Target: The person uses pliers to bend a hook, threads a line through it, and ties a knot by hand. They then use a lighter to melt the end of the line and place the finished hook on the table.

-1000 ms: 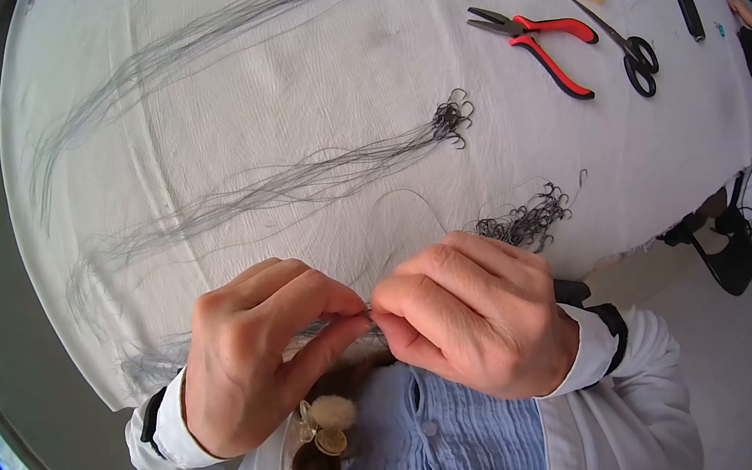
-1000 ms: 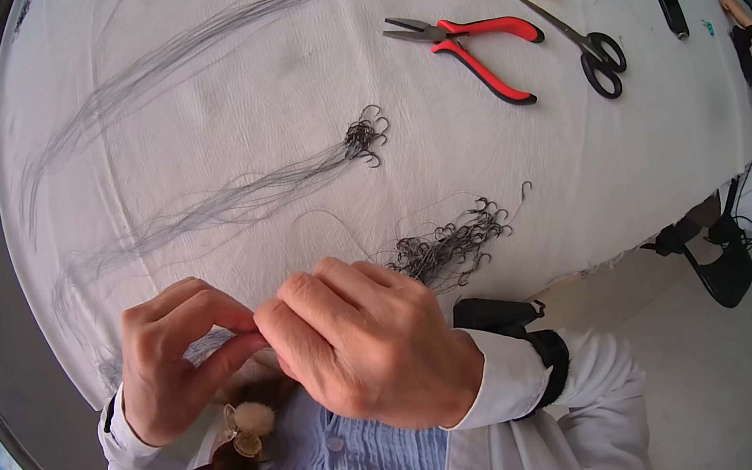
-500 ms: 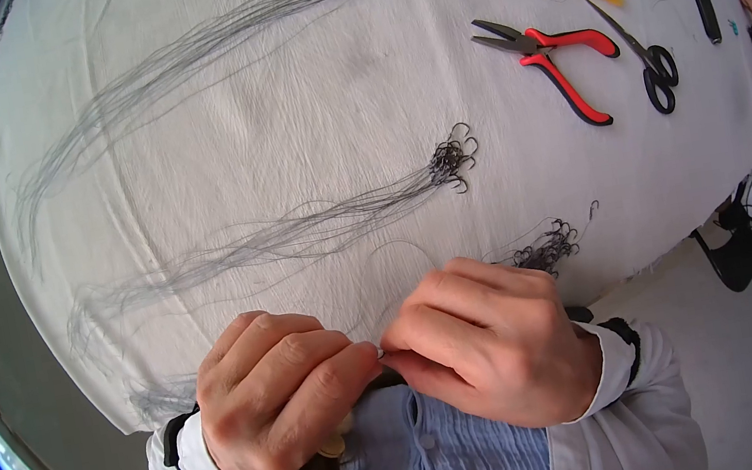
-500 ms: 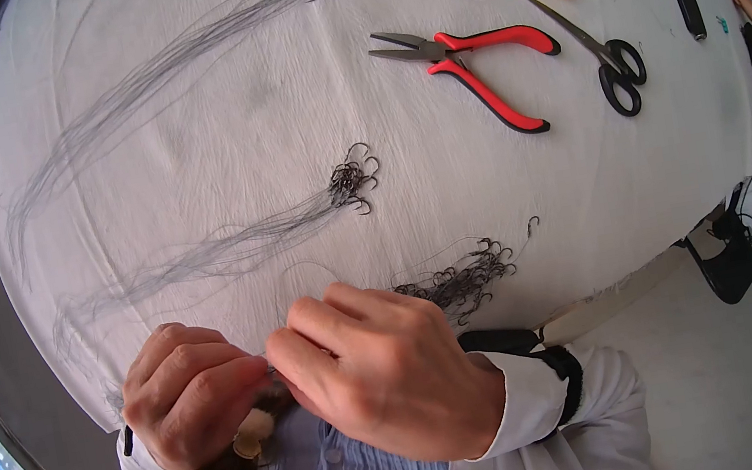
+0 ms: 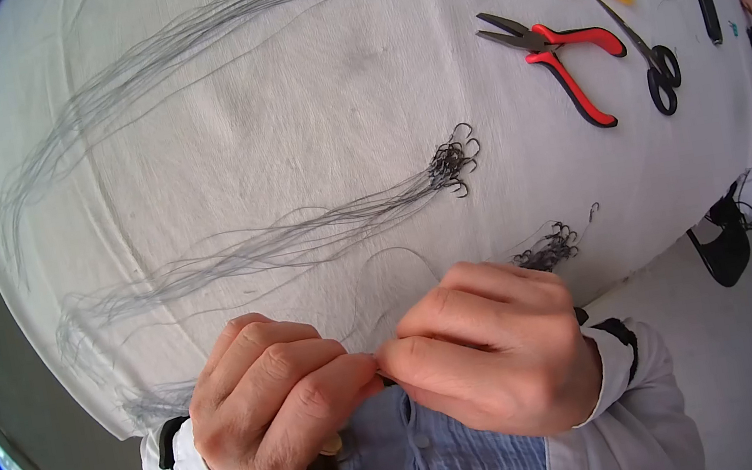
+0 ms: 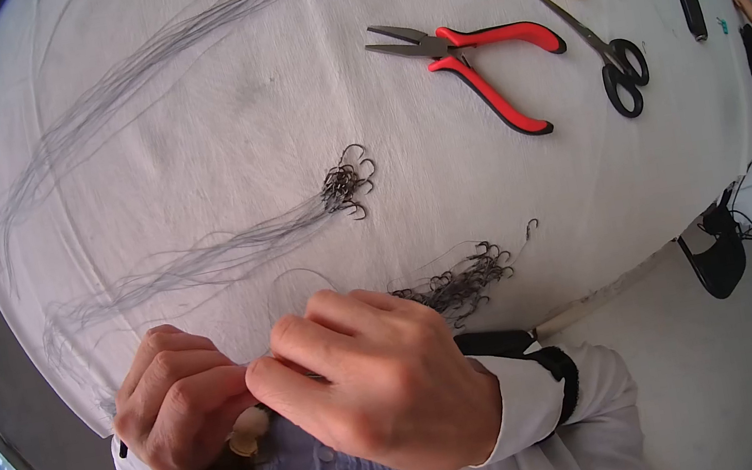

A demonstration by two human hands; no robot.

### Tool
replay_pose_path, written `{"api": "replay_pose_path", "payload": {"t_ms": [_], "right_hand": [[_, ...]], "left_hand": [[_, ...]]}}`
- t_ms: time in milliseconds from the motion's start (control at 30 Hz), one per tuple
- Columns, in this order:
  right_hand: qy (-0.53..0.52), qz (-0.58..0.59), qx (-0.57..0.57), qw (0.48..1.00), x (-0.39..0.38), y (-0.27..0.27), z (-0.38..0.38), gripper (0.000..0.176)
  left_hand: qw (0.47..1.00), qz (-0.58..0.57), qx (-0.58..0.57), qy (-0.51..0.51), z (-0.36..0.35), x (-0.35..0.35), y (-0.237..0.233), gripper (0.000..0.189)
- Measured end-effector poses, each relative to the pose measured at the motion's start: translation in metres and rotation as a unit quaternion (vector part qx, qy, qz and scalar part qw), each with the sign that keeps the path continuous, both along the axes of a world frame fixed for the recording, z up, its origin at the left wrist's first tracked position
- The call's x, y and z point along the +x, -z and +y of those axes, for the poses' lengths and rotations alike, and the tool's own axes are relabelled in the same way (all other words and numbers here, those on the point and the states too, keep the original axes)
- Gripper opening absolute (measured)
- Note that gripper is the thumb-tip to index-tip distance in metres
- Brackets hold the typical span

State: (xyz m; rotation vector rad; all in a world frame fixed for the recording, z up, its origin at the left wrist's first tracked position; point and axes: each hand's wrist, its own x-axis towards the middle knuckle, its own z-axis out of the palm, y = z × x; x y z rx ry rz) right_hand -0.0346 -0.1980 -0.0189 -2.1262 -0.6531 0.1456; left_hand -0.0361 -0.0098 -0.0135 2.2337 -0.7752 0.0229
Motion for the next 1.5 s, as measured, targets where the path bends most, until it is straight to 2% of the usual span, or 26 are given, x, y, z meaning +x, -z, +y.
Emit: {"api": "replay_pose_path", "payload": {"t_ms": [67, 100, 167, 200, 233, 300, 333, 400, 633, 733, 800, 967, 1100, 1167, 1300, 1500], "right_hand": [[0.016, 0.003, 0.028, 0.999, -0.003, 0.001, 0.002, 0.016], [0.031, 0.006, 0.058, 0.998, -0.004, 0.002, 0.003, 0.020], [0.041, 0.017, 0.069, 0.997, -0.003, -0.001, 0.003, 0.020], [0.050, 0.028, 0.081, 0.995, -0.002, -0.003, 0.003, 0.019], [0.052, 0.027, 0.081, 0.995, -0.003, -0.004, 0.003, 0.019], [0.080, 0.034, 0.107, 0.990, -0.004, -0.006, 0.004, 0.019], [0.086, 0.033, 0.105, 0.990, -0.005, -0.007, 0.004, 0.019], [0.088, 0.031, 0.082, 0.992, -0.008, -0.007, 0.003, 0.023], [0.114, 0.055, 0.123, 0.984, -0.012, -0.007, 0.003, 0.019], [0.116, 0.058, 0.129, 0.983, -0.014, -0.009, 0.002, 0.017], [0.103, 0.115, 0.134, 0.979, -0.014, -0.012, -0.001, 0.017], [0.083, 0.155, 0.140, 0.974, -0.017, -0.016, -0.002, 0.015], [0.079, 0.187, 0.151, 0.967, -0.016, -0.025, -0.002, 0.012], [0.076, 0.215, 0.171, 0.959, -0.016, -0.024, -0.002, 0.011], [0.079, 0.259, 0.190, 0.944, -0.019, -0.023, 0.002, 0.010], [0.136, 0.330, 0.236, 0.904, -0.024, -0.026, 0.009, 0.011]], "left_hand": [[0.993, 0.109, -0.030, -0.019, -0.001, 0.002, -0.007, 0.030], [0.993, 0.109, -0.030, -0.018, -0.001, 0.002, -0.006, 0.030], [0.971, 0.214, -0.103, -0.009, -0.001, 0.002, -0.005, 0.042], [0.958, 0.263, -0.112, -0.033, -0.001, -0.001, -0.007, 0.041], [0.958, 0.262, -0.111, -0.031, -0.001, -0.001, -0.008, 0.041], [0.922, 0.342, -0.176, -0.045, 0.002, -0.001, -0.008, 0.038], [0.922, 0.343, -0.176, -0.039, 0.004, 0.000, -0.008, 0.038], [0.916, 0.345, -0.201, -0.019, 0.006, 0.002, -0.007, 0.026], [0.925, 0.323, -0.200, -0.029, 0.003, -0.002, -0.010, 0.019], [0.937, 0.310, -0.158, -0.030, 0.003, -0.003, -0.013, 0.017], [0.942, 0.307, -0.134, -0.030, 0.004, -0.004, -0.014, 0.015], [0.937, 0.320, -0.131, -0.055, 0.005, -0.007, -0.022, 0.011], [0.900, 0.382, -0.207, -0.035, 0.009, -0.007, -0.017, 0.009], [0.841, 0.471, -0.266, -0.029, 0.010, -0.006, -0.016, 0.008], [0.815, 0.505, -0.283, -0.020, 0.013, -0.005, -0.016, 0.007], [0.818, 0.468, -0.335, -0.003, 0.015, -0.010, -0.012, 0.006]]}}
